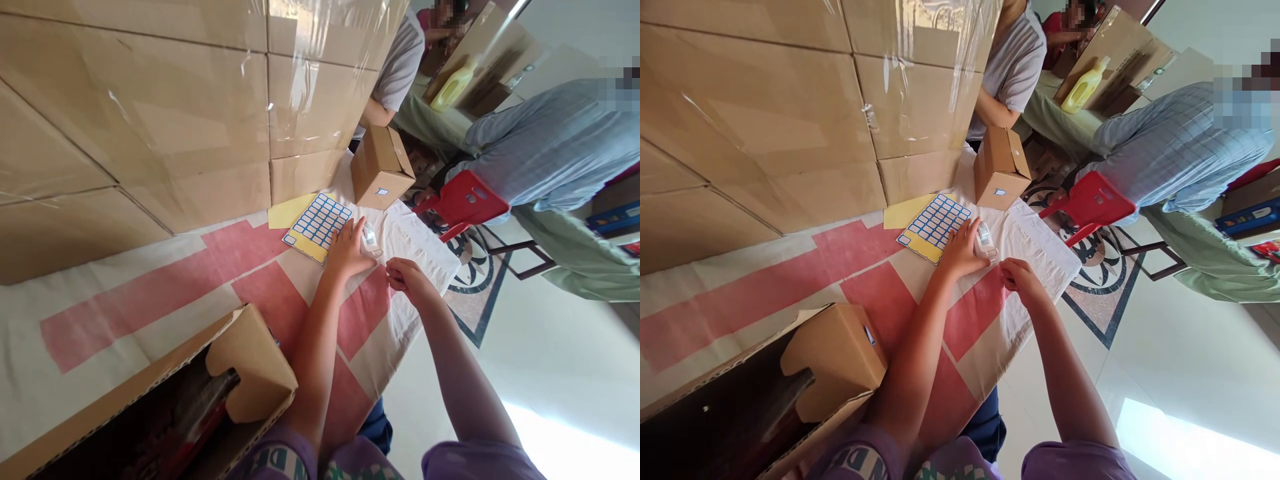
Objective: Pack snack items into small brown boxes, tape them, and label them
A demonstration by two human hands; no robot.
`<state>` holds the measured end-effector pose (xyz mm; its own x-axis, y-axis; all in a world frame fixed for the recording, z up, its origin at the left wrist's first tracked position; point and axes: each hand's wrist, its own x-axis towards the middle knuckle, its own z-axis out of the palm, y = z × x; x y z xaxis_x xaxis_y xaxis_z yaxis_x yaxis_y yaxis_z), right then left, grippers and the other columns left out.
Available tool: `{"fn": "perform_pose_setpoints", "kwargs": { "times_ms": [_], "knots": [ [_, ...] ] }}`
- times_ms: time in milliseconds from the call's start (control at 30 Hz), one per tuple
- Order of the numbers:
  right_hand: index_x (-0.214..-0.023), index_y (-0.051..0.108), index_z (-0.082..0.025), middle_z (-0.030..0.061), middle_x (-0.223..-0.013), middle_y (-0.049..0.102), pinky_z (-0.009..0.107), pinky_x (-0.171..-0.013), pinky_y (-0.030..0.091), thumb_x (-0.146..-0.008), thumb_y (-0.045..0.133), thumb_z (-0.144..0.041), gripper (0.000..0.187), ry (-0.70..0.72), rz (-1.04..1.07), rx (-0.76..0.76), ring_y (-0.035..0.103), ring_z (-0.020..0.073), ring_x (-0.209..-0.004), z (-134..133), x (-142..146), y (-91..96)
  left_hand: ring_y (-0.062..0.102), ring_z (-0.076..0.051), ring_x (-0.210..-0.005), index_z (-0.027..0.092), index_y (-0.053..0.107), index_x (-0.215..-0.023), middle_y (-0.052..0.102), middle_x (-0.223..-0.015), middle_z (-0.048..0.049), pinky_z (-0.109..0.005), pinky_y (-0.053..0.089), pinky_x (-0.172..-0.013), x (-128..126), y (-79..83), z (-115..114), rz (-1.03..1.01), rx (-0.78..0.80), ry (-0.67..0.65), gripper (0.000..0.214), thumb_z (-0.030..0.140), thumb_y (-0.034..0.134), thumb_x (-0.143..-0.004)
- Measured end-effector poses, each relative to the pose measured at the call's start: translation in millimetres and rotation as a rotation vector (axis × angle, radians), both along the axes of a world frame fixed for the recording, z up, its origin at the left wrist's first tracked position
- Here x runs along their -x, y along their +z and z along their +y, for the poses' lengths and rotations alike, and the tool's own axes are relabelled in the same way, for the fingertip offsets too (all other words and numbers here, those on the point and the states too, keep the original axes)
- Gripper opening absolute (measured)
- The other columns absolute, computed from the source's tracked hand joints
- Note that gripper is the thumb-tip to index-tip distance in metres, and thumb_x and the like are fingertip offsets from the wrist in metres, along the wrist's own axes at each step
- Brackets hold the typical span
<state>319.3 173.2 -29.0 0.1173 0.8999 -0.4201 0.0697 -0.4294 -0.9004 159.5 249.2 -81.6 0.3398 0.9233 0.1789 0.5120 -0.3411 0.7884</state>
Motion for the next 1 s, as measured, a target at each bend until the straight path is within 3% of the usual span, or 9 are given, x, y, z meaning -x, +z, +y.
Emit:
{"fn": "perform_pose_setpoints", "kwargs": {
  "times_ms": [333, 633, 833, 1000],
  "knots": [
    [-0.061, 0.035, -0.021, -0.0066, -0.059, 0.028, 0.025, -0.044, 0.012, -0.075, 0.074, -0.034, 0.043, -0.034, -0.035, -0.064, 0.022, 0.0043, -0.046, -4, 9, 13.3, 0.025, -0.031, -0.160, 0.026, 0.023, -0.161, 0.029, -0.170, -0.0181, -0.056, 0.013, -0.131, 2, 0.5, 1, -0.012, 0.030, -0.016, 0.110, 0.038, 0.082, -0.069],
    [-0.064, 0.043, -0.022, -0.0091, -0.053, 0.031, 0.024, -0.043, 0.014, -0.073, 0.078, -0.046, 0.043, -0.021, -0.029, 0.010, 0.026, 0.0043, -0.041, -6, 12, -18.6, 0.019, -0.031, -0.162, 0.029, 0.021, -0.163, 0.022, -0.173, -0.0168, -0.056, 0.010, -0.131, 8, -0.2, 5, -0.025, 0.076, -0.086, 0.113, 0.045, 0.084, -0.070],
    [-0.068, 0.044, -0.022, -0.0094, -0.055, 0.030, 0.024, -0.043, 0.011, -0.073, 0.078, -0.045, 0.041, -0.030, -0.034, 0.039, 0.025, 0.0046, -0.041, -10, 6, -13.6, 0.028, -0.030, -0.159, 0.034, 0.034, -0.155, 0.030, -0.170, -0.0126, -0.057, 0.015, -0.131, 8, 1.9, 7, -0.081, 0.106, -0.061, 0.088, 0.054, 0.075, -0.080],
    [-0.067, 0.041, -0.023, -0.0075, -0.058, 0.029, 0.025, -0.045, 0.015, -0.078, 0.074, -0.047, 0.042, -0.057, -0.078, -0.087, 0.025, 0.0066, -0.046, -14, 12, -16.7, 0.034, -0.029, -0.155, 0.034, 0.042, -0.147, 0.040, -0.164, -0.0099, -0.055, 0.016, -0.131, 3, 8.2, 1, -0.110, 0.082, 0.024, 0.076, 0.047, 0.077, -0.081]
  ]
}}
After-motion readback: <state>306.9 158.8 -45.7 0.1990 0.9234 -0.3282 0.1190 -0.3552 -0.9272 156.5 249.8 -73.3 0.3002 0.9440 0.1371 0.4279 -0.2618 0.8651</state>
